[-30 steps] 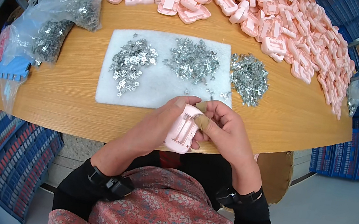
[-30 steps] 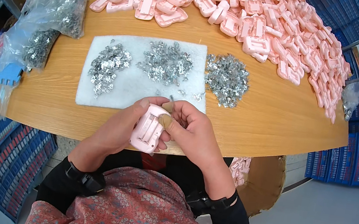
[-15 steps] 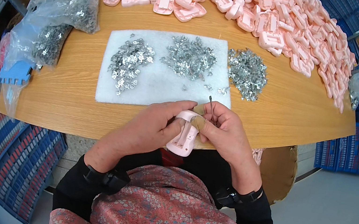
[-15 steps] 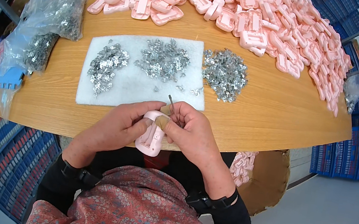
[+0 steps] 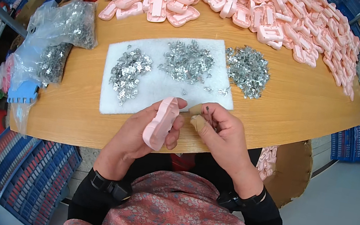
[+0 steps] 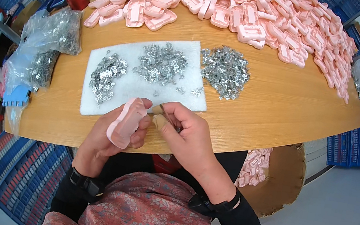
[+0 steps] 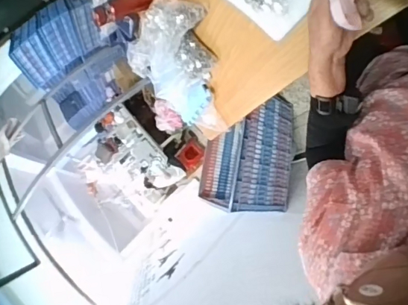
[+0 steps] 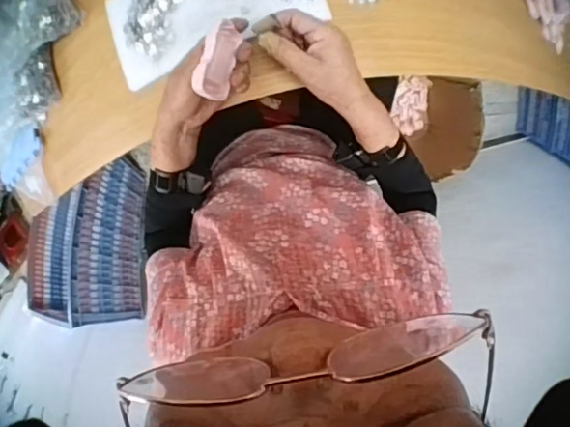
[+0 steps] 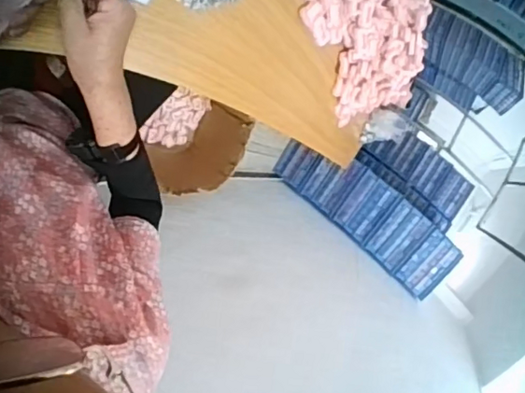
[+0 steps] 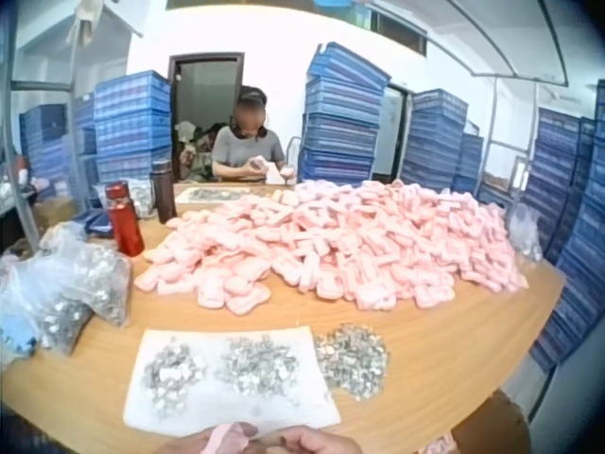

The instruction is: The person sits at a table and assembles small pink plastic components by inserting metal fasteners into them. They repeatedly pick up a pink plastic piece, insert a metal fastener using a small tool, and place the finished unit into a cardboard box.

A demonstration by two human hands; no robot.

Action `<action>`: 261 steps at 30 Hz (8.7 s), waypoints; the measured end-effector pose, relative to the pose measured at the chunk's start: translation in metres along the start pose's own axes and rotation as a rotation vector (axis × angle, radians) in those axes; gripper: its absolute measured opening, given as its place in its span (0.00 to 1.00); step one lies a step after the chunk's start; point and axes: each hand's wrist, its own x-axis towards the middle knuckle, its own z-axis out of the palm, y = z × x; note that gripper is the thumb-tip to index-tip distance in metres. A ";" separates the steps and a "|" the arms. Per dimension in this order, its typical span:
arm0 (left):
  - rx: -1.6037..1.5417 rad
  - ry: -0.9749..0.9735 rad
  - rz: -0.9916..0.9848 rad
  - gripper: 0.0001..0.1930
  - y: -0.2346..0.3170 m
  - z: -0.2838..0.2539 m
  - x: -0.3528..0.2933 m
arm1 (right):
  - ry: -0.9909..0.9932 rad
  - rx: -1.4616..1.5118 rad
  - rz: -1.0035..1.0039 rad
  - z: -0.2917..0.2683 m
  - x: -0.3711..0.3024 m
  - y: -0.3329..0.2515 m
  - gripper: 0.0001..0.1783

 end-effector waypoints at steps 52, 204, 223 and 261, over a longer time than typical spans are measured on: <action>0.247 -0.146 -0.168 0.29 0.019 -0.015 -0.020 | -0.087 -0.523 0.028 -0.015 0.044 -0.028 0.11; 1.077 0.274 0.338 0.19 0.011 -0.001 -0.005 | -0.136 0.017 0.335 0.018 0.043 -0.009 0.11; -0.157 -0.062 -0.030 0.19 0.025 -0.019 -0.014 | -0.193 -0.122 0.039 0.025 0.043 -0.012 0.20; 0.652 0.187 0.285 0.26 0.006 0.009 -0.012 | -0.085 0.145 0.313 0.010 0.032 -0.012 0.15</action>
